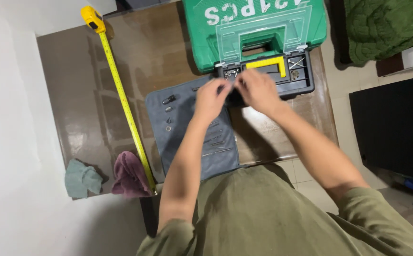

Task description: Organize and clean various drill bits and small hardware inside a multi-compartment toolbox.

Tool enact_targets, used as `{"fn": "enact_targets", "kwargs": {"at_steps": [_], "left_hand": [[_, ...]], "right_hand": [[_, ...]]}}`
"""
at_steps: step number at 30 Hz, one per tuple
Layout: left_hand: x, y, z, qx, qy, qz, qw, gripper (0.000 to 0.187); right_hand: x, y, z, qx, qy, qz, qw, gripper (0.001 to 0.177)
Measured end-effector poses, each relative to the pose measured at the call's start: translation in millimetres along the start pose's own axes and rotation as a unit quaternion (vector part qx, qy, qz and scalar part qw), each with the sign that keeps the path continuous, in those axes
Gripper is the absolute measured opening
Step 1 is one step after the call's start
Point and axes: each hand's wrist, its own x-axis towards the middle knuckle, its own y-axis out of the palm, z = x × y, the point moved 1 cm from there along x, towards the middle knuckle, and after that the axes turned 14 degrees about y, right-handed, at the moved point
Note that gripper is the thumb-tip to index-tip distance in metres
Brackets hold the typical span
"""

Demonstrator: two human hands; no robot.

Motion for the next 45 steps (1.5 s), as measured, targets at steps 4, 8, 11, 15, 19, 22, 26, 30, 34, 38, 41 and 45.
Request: {"fn": "enact_targets", "kwargs": {"at_steps": [4, 8, 11, 15, 19, 22, 26, 30, 34, 38, 41, 45], "left_hand": [[-72.8, -37.3, 5.4, -0.039, -0.054, -0.051, 0.996, 0.012], [-180.0, -65.9, 82.3, 0.002, -0.137, -0.06, 0.989, 0.011], [-241.2, -79.0, 138.0, 0.094, -0.126, -0.018, 0.987, 0.013], [-237.0, -76.8, 101.3, 0.25, -0.332, -0.017, 0.91, 0.023], [-199.1, -48.4, 66.8, 0.431, -0.303, -0.048, 0.848, 0.033], [-154.6, -15.5, 50.1, 0.459, -0.023, -0.12, 0.88, 0.028], [-33.5, 22.1, -2.5, 0.318, 0.023, -0.108, 0.942, 0.019], [26.8, 54.1, 19.2, 0.342, 0.098, -0.044, 0.933, 0.016], [43.5, 68.2, 28.8, 0.39, 0.103, 0.056, 0.913, 0.016], [45.6, 77.8, 48.9, 0.433, 0.081, 0.094, 0.893, 0.015], [52.4, 81.2, 46.6, 0.462, 0.083, 0.123, 0.874, 0.016], [57.8, 81.5, 44.6, 0.458, 0.058, 0.178, 0.869, 0.019]], "right_hand": [[-40.8, 2.4, 24.9, 0.147, 0.093, 0.084, 0.981, 0.019], [-76.1, 6.5, 3.4, 0.222, 0.141, 0.141, 0.954, 0.026], [-92.4, 7.6, -36.7, 0.202, 0.202, 0.12, 0.951, 0.02], [-99.2, -12.1, -87.0, 0.178, 0.223, 0.036, 0.958, 0.019], [-87.6, -44.7, -92.6, 0.176, 0.265, 0.004, 0.948, 0.019], [-70.3, -51.9, -79.1, 0.136, 0.309, 0.047, 0.94, 0.017], [-24.4, -16.4, -66.5, 0.039, 0.026, -0.045, 0.998, 0.017], [18.1, 14.7, -54.7, -0.007, -0.04, -0.054, 0.998, 0.025], [26.1, 21.4, -59.8, -0.025, -0.025, -0.022, 0.999, 0.026], [24.9, 24.5, -66.3, 0.002, -0.023, -0.009, 1.0, 0.028], [26.0, 26.3, -70.6, -0.008, -0.022, 0.003, 1.0, 0.025], [26.8, 30.0, -70.3, -0.012, -0.023, 0.016, 1.0, 0.024]]}}
